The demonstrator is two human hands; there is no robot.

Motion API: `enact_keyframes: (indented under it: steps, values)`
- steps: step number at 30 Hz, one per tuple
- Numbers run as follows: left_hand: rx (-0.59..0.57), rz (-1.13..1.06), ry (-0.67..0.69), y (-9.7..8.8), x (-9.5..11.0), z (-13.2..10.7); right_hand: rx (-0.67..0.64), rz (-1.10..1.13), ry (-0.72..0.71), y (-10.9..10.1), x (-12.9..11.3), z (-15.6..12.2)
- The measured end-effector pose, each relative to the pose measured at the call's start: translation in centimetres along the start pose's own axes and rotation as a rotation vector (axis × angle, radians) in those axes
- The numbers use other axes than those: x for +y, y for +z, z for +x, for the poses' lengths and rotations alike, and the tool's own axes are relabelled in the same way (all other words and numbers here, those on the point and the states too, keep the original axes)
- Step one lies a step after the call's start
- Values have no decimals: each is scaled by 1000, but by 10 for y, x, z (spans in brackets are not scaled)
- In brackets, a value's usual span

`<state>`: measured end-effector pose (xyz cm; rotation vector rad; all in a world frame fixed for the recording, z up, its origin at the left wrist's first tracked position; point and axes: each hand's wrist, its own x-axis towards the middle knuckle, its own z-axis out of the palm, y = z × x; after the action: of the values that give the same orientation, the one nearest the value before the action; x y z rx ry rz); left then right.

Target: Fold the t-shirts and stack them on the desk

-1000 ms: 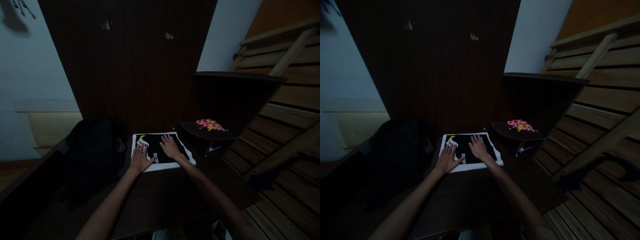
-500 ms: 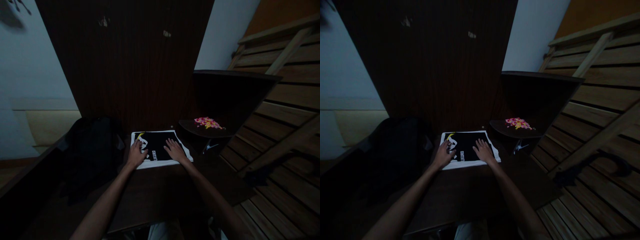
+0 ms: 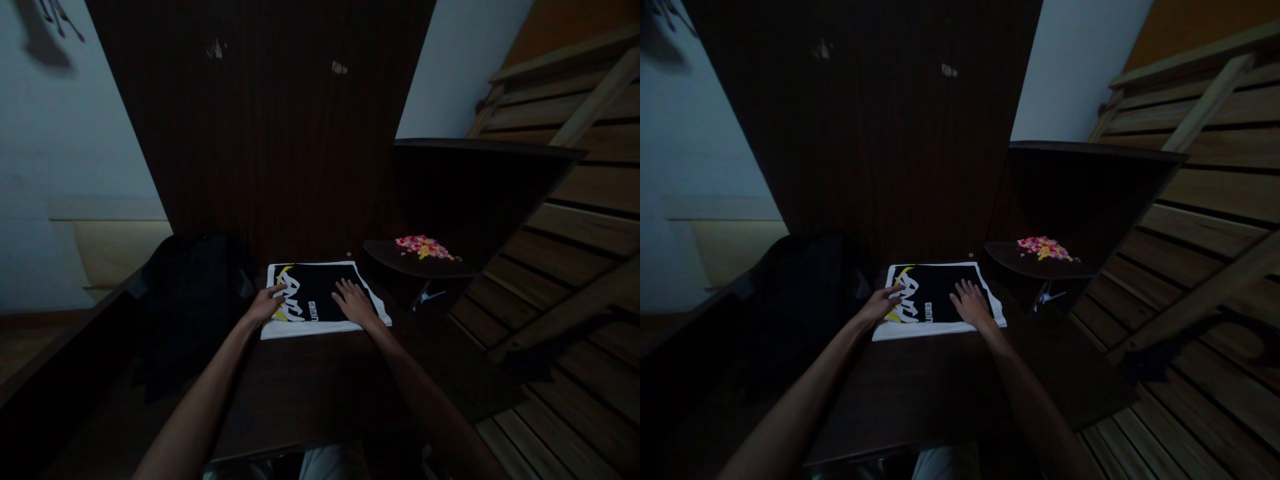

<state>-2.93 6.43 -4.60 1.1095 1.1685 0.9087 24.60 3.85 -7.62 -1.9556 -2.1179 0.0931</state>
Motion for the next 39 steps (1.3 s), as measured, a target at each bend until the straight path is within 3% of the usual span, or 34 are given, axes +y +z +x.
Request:
enact_keyframes:
  steps: [10, 14, 21, 26, 28, 31, 34, 36, 39]
  values:
    - [98, -13, 26, 1, -2, -4, 51, -98, -59, -4, -2, -4]
    - [171, 70, 38, -1, -8, 1, 57, -85, -114, -3, -3, -6]
    - [264, 300, 107, -12, -12, 6, -18, -36, -48, -2, -7, -9]
    - [181, 456, 105, -16, -4, 1, -28, -23, -33, -4, -8, -9]
    - [208, 532, 119, -14, -1, -1, -37, -22, -27, -5, -9, -9]
    - [313, 703, 229, -7, -1, -7, -38, -21, -26, -6, -10, -10]
    - [378, 987, 442, 3, -5, -13, -38, -20, -24, -6, -10, -10]
    - [340, 1113, 567, 10, -11, -13, -42, -25, -20, -5, -9, -9]
    - [162, 1216, 613, 16, -22, -8, -44, -34, -25, -3, -8, -9]
